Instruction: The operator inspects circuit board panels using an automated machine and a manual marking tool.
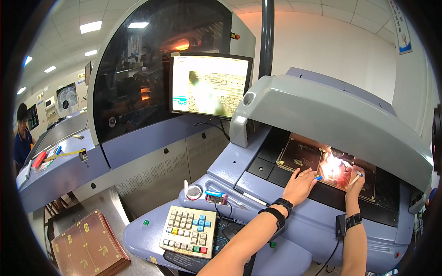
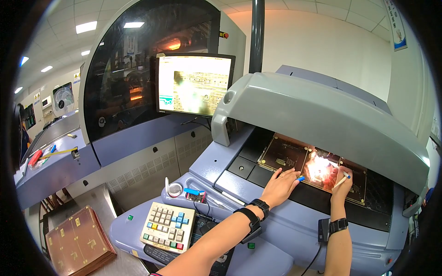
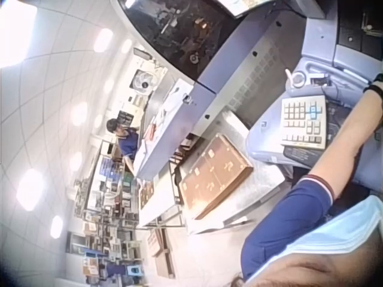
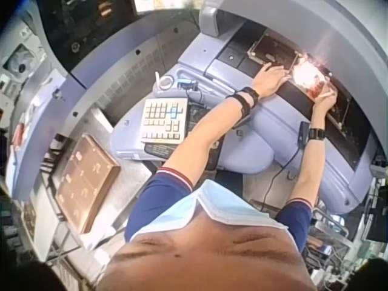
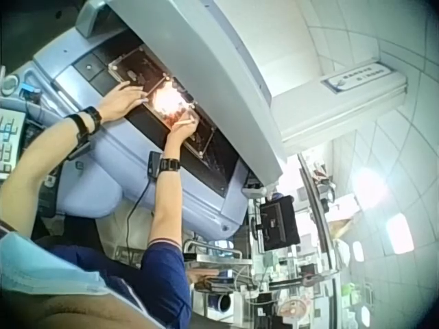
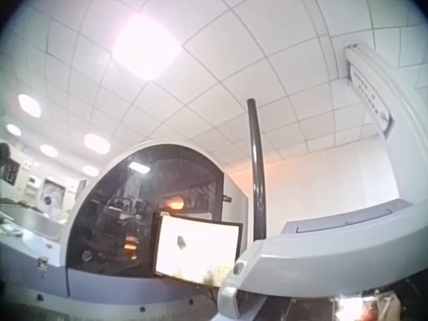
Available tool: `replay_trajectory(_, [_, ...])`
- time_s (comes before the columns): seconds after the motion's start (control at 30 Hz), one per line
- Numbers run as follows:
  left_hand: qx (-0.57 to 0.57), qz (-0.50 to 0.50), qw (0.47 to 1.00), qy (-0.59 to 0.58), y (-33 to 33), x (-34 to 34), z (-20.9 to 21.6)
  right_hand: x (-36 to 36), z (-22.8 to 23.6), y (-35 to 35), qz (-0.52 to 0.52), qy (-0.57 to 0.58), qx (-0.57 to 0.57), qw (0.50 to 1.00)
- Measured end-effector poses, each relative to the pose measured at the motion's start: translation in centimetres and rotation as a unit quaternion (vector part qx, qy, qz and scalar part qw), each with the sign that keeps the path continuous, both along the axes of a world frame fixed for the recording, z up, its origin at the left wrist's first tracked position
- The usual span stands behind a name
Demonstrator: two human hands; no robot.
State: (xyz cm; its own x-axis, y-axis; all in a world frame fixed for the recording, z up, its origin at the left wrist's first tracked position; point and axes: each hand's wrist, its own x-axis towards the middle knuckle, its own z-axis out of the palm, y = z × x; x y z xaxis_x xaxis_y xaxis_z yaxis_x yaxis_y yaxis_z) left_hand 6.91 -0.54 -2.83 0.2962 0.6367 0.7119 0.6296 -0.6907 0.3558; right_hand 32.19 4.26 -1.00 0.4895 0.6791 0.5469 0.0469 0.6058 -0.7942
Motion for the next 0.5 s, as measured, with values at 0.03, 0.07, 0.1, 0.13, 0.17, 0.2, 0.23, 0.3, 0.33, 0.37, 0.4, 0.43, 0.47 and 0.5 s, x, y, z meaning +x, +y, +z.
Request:
replay_trajectory(0.03, [0.000,0.001,1.000,-0.001,0.1,-0.1,-0.1,-0.3,0.1,-0.2,0.003,0.012,-0.001,1.000])
replay_trajectory(0.07, [0.000,0.002,1.000,-0.001,0.1,-0.2,-0.2,-0.5,0.1,-0.4,0.006,0.024,-0.003,1.000])
replay_trajectory(0.1, [0.003,0.005,1.000,0.002,0.2,-0.2,-0.2,-0.7,0.2,-0.5,0.007,0.024,-0.003,1.000])
replay_trajectory(0.13, [0.007,0.008,1.000,0.004,0.2,-0.3,-0.3,-0.9,0.3,-0.8,-0.003,0.019,-0.007,1.000])
replay_trajectory(0.17, [0.007,0.009,1.000,0.004,0.3,-0.3,-0.5,-1.0,0.4,-0.9,-0.013,0.015,-0.011,1.000])
replay_trajectory(0.2, [0.008,0.010,1.000,0.003,0.4,-0.3,-0.6,-1.1,0.4,-0.9,-0.012,0.015,-0.011,1.000])
replay_trajectory(0.23, [0.009,0.009,1.000,0.002,0.4,-0.2,-0.5,-1.0,0.4,-1.0,-0.012,0.013,-0.012,1.000])
replay_trajectory(0.3, [0.010,0.007,1.000,-0.002,0.4,-0.2,-0.5,-0.9,0.4,-1.1,-0.012,0.010,-0.014,1.000])
replay_trajectory(0.33, [0.012,0.005,1.000,-0.004,0.4,-0.1,-0.5,-0.8,0.4,-1.1,-0.008,0.011,-0.010,1.000])
replay_trajectory(0.37, [0.011,0.005,1.000,-0.004,0.4,-0.1,-0.5,-0.8,0.4,-1.1,-0.004,0.012,-0.006,1.000])
replay_trajectory(0.4, [0.010,0.005,1.000,-0.005,0.3,0.0,-0.4,-0.8,0.4,-1.1,-0.004,0.012,-0.006,1.000])
replay_trajectory(0.43, [0.009,0.005,1.000,-0.005,0.3,-0.1,-0.4,-0.9,0.5,-1.2,-0.003,0.014,-0.010,1.000])
replay_trajectory(0.47, [0.009,0.006,1.000,-0.005,0.3,-0.1,-0.4,-1.0,0.6,-1.3,-0.002,0.015,-0.014,1.000])
replay_trajectory(0.5, [0.007,0.006,1.000,-0.005,0.3,-0.1,-0.4,-1.1,0.7,-1.5,-0.001,0.015,-0.015,1.000])
